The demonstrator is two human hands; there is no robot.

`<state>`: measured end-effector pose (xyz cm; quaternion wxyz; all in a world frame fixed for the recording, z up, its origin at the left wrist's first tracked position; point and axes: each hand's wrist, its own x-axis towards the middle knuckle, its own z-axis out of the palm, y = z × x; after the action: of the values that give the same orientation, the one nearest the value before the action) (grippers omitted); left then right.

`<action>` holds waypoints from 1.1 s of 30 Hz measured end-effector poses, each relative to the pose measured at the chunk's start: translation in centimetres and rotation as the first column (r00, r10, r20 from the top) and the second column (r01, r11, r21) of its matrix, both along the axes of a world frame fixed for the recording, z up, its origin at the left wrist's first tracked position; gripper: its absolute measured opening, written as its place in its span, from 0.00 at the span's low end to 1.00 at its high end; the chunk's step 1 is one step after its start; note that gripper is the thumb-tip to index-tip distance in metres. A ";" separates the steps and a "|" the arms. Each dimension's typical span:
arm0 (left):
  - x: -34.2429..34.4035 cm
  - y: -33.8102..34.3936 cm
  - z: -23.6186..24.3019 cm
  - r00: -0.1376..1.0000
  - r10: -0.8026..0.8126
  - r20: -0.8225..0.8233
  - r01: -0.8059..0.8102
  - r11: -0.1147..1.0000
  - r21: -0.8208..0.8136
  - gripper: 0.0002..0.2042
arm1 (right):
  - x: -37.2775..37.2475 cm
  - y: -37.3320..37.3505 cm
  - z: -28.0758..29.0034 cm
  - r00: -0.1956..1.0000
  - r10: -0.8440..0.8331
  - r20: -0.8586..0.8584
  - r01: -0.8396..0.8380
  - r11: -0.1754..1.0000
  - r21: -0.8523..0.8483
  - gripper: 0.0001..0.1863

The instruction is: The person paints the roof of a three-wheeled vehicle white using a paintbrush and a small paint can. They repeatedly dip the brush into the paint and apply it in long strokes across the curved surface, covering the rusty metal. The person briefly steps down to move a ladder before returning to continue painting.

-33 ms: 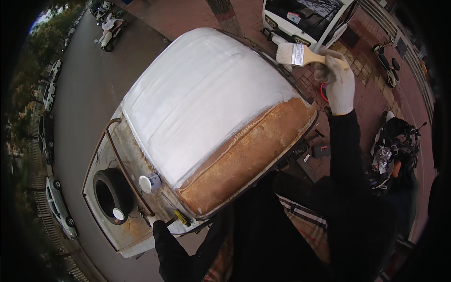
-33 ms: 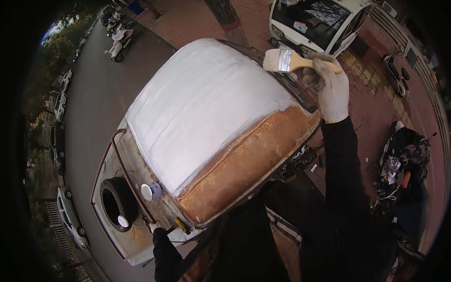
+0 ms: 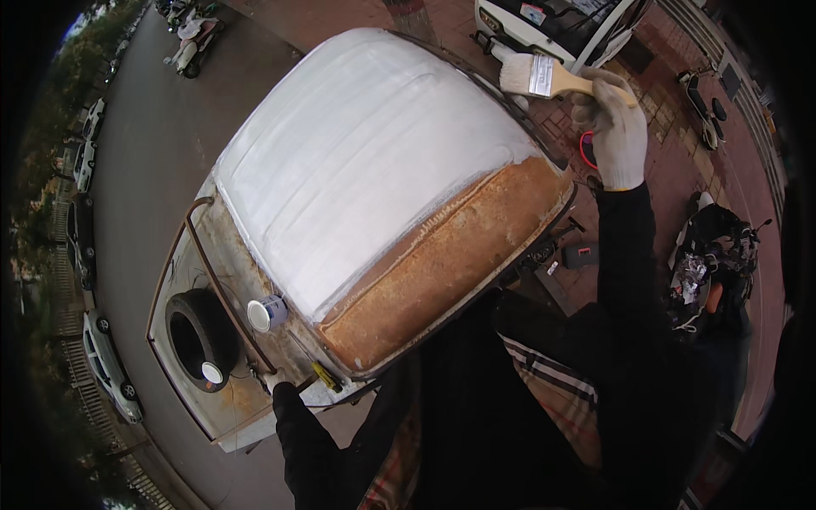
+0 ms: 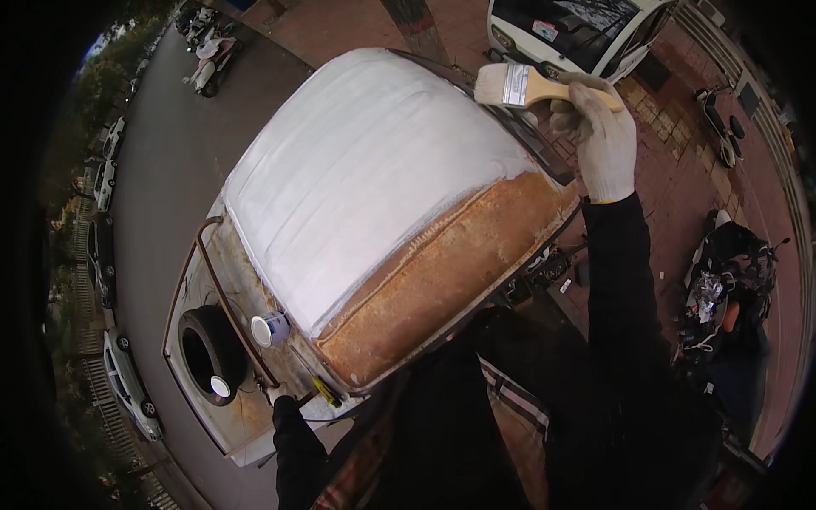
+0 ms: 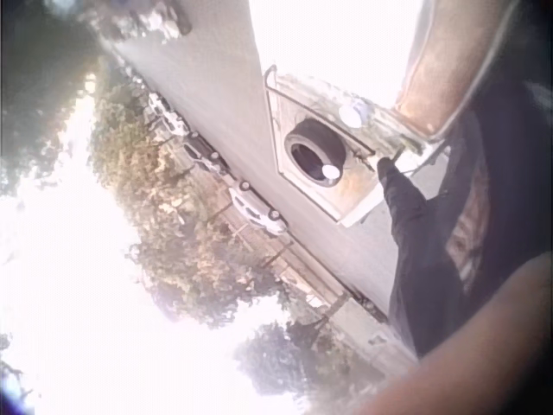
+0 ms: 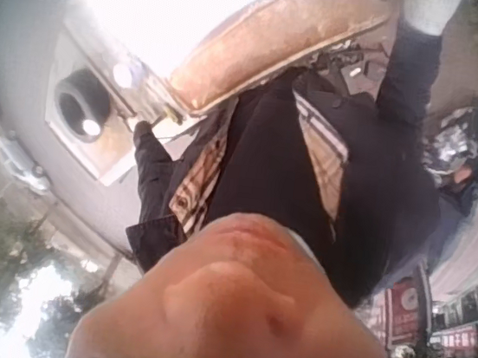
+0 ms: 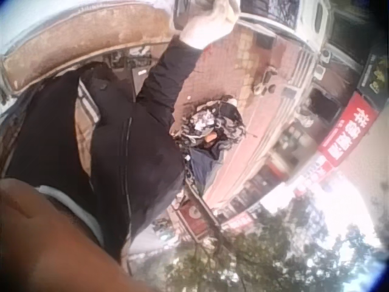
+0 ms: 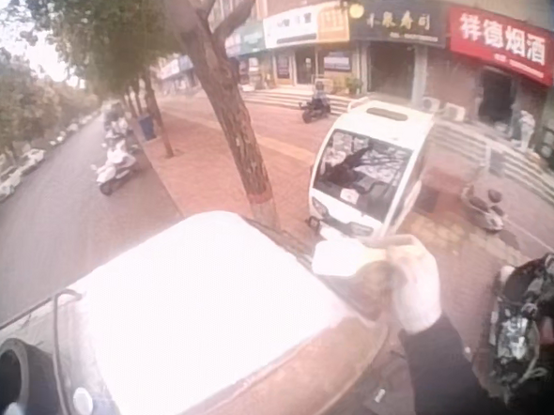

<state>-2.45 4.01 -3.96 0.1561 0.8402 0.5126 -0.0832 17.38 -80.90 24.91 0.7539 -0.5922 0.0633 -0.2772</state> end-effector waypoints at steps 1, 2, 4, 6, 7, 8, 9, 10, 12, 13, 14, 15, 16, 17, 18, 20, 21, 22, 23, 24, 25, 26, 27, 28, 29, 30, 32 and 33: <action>-0.1 0.8 -0.7 0.998 0.057 0.004 -0.057 0.998 -0.037 0.26 | 0.2 -0.4 -0.4 1.000 -0.017 -0.010 0.016 0.999 -0.028 0.16; -0.1 1.6 -1.3 0.996 0.090 -0.010 -0.090 0.993 -0.070 0.26 | 0.3 -0.7 -0.8 0.999 0.034 0.039 -0.033 0.999 -0.039 0.16; -0.6 3.1 -2.5 0.998 0.061 0.011 -0.060 0.998 -0.029 0.28 | 0.1 -1.5 -1.4 1.000 -0.004 -0.009 0.003 0.998 -0.069 0.16; -0.9 4.2 -3.3 0.998 0.044 0.042 -0.042 0.998 -0.040 0.32 | 0.1 -2.6 -1.4 0.998 -0.058 -0.016 0.052 0.959 -0.280 0.16; -1.0 4.7 -3.5 1.000 0.021 -0.004 -0.021 1.000 -0.013 0.31 | -0.2 -3.0 -1.5 0.994 -0.110 -0.019 0.089 0.887 -0.454 0.16; -1.0 4.9 -3.6 1.000 0.007 0.014 -0.006 0.998 -0.059 0.30 | -0.5 -3.4 -1.5 0.990 -0.134 -0.041 0.113 0.939 -0.325 0.17; -1.1 4.9 -3.7 0.998 0.037 0.048 -0.034 0.998 -0.050 0.29 | -0.5 -3.7 -1.6 0.993 -0.115 -0.036 0.111 0.989 -0.099 0.19; -1.1 4.6 -3.7 0.981 -0.010 0.195 0.015 1.000 -0.023 0.16 | -0.8 -3.9 -1.7 0.995 -0.102 -0.012 0.101 0.990 -0.094 0.19; -1.1 3.9 -3.2 0.985 0.037 0.166 -0.021 0.995 -0.095 0.17 | -1.1 -4.3 -1.7 0.981 -0.182 -0.061 0.172 0.975 -0.140 0.20; -1.1 3.3 -2.8 0.983 0.094 0.156 -0.073 0.988 -0.136 0.17 | -1.1 -4.3 -1.8 0.970 -0.232 -0.075 0.209 0.949 -0.235 0.20; -1.1 2.7 -2.4 0.985 0.056 0.164 -0.042 0.995 -0.088 0.18 | -1.1 -4.3 -1.9 0.956 -0.285 -0.074 0.246 0.911 -0.330 0.20; -1.0 2.1 -2.0 0.991 0.019 0.131 -0.013 0.999 -0.045 0.20 | -0.9 -4.2 -1.9 0.938 -0.341 -0.069 0.276 0.851 -0.446 0.20; -1.0 1.4 -1.4 0.986 0.054 0.156 -0.038 0.994 -0.106 0.21 | -0.6 -4.2 -1.9 0.956 -0.289 -0.060 0.259 0.920 -0.296 0.20; -0.9 0.8 -0.9 0.977 0.072 0.200 -0.044 0.989 -0.143 0.22 | -0.1 -4.0 -1.9 0.962 -0.261 -0.075 0.240 0.946 -0.218 0.19; -0.8 0.4 -0.3 0.986 0.058 0.159 -0.040 0.993 -0.115 0.23 | 0.5 -3.7 -1.9 0.971 -0.232 -0.059 0.218 0.959 -0.181 0.19; 0.0 -0.3 0.7 0.985 0.125 0.117 -0.102 0.978 -0.183 0.23 | 2.1 -3.2 -1.5 0.980 -0.196 -0.045 0.189 0.974 -0.123 0.18; 0.5 -0.5 1.0 0.969 0.213 0.124 -0.169 0.939 -0.298 0.20 | 3.3 -2.9 -1.2 0.989 -0.145 -0.043 0.141 0.987 -0.081 0.18; 1.3 -0.3 1.5 0.938 0.324 0.123 -0.248 0.876 -0.414 0.16 | 4.6 -2.5 -0.9 0.995 -0.095 -0.018 0.093 0.991 -0.100 0.17; 2.0 -0.4 1.5 0.916 0.344 0.206 -0.235 0.877 -0.420 0.12 | 6.0 -2.1 -0.6 0.993 -0.105 -0.050 0.102 0.992 -0.068 0.17; 2.9 -0.3 1.5 0.905 0.307 0.294 -0.179 0.902 -0.392 0.11 | 7.4 -1.7 -0.2 0.998 -0.056 -0.014 0.055 0.993 -0.108 0.16; 3.5 -0.3 1.4 0.872 0.295 0.390 -0.123 0.904 -0.409 0.12 | 9.0 -1.3 0.1 1.000 0.002 0.016 -0.001 0.994 -0.107 0.16; 4.0 -0.3 1.2 0.913 0.263 0.312 -0.150 0.928 -0.342 0.14 | 10.7 -1.0 0.4 1.000 0.025 0.015 -0.024 0.998 -0.059 0.16; 4.4 -0.4 0.9 0.970 0.090 0.225 -0.073 0.994 -0.084 0.20 | 12.4 -0.9 0.9 0.999 0.037 -0.009 -0.038 0.996 -0.078 0.15; 4.3 -0.4 0.8 0.991 0.053 0.122 -0.051 0.998 -0.021 0.29 | 14.2 -0.8 1.1 0.999 0.033 -0.028 -0.036 0.993 -0.112 0.15; 4.3 -0.6 0.7 0.992 0.057 0.109 -0.057 0.998 -0.008 0.29 | 16.0 -0.8 1.3 0.999 0.039 -0.034 -0.044 0.989 -0.138 0.15; 4.2 -0.7 0.8 0.994 0.041 0.102 -0.046 0.998 0.041 0.29 | 17.8 -0.8 1.3 0.997 0.069 -0.042 -0.074 0.988 -0.134 0.15; 4.0 -0.9 1.0 0.989 0.070 0.130 -0.067 0.997 -0.031 0.30 | 21.7 -0.8 0.9 0.995 0.059 -0.083 -0.067 0.993 -0.096 0.15; 4.1 -1.0 1.1 0.998 0.037 0.057 -0.040 0.997 0.058 0.29 | 23.6 -0.8 0.6 0.991 0.106 -0.078 -0.112 0.991 -0.079 0.14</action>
<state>1.65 2.99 -2.83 0.1470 0.8364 0.5265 -0.0414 41.00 -81.75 25.48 0.7399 -0.6354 0.0472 -0.2160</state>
